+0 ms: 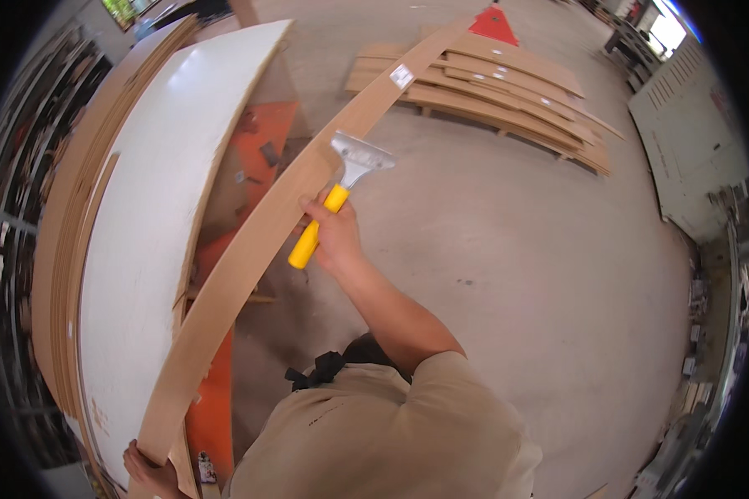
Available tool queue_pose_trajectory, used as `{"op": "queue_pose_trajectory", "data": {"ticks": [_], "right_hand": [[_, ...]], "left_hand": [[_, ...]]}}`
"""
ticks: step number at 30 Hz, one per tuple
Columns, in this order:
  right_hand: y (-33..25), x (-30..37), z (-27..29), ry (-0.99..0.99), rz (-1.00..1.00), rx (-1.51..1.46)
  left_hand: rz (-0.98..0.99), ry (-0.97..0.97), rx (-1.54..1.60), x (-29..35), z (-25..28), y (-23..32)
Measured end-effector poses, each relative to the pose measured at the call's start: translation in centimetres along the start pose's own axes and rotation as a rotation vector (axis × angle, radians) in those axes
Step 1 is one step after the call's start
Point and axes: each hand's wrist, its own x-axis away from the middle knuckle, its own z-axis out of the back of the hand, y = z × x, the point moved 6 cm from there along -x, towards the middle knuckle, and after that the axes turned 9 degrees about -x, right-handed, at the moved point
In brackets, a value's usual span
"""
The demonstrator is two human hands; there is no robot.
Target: The person uses a yellow-handled scraper to remove material from the surface of thin wooden planks. They repeatedly scrape along the length of each plank, then place it on a stack on the floor before picking up the next one.
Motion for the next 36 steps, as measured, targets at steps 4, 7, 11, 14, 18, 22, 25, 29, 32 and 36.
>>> {"op": "queue_pose_trajectory", "data": {"ticks": [4, 7, 11, 14, 18, 22, 25, 29, 32, 36], "right_hand": [[-15.6, -4.2, 0.9, 0.034, 0.334, 0.007], [-26.0, -8.5, 6.1, 0.032, 0.572, 0.023], [-33.9, -12.0, 15.6, 0.240, 0.547, 0.107], [-39.8, -14.6, 22.8, 0.398, 0.632, 0.075], [-49.0, -18.4, 32.8, 0.554, 0.718, 0.010], [-55.1, -20.0, 40.2, 0.759, 0.779, -0.056], [-62.2, -24.4, 44.0, 0.799, 0.798, -0.092], [-68.1, -31.4, 52.0, 0.830, 0.718, -0.077], [-72.2, -41.5, 51.9, 0.783, 0.710, -0.092], [-76.4, -50.7, 57.1, 0.756, 0.670, -0.086]], "left_hand": [[-0.081, 0.121, 0.128, -10.3, -2.5, 7.4], [-0.200, 0.182, 0.244, -18.1, -5.4, 15.0], [-0.343, 0.166, 0.348, -28.5, -8.7, 28.2], [-0.506, 0.265, 0.382, -36.8, -9.3, 39.5], [-0.724, 0.233, 0.486, -48.6, -6.9, 57.5], [-0.932, 0.256, 0.599, -56.8, -7.0, 74.5], [-1.017, 0.033, 0.602, -60.9, -9.5, 88.3], [-1.157, -0.350, 0.613, -61.9, -13.0, 107.2], [-1.205, -0.352, 0.645, -60.9, -13.3, 122.9], [-1.213, -0.588, 0.611, -61.6, -14.0, 135.7]]}}
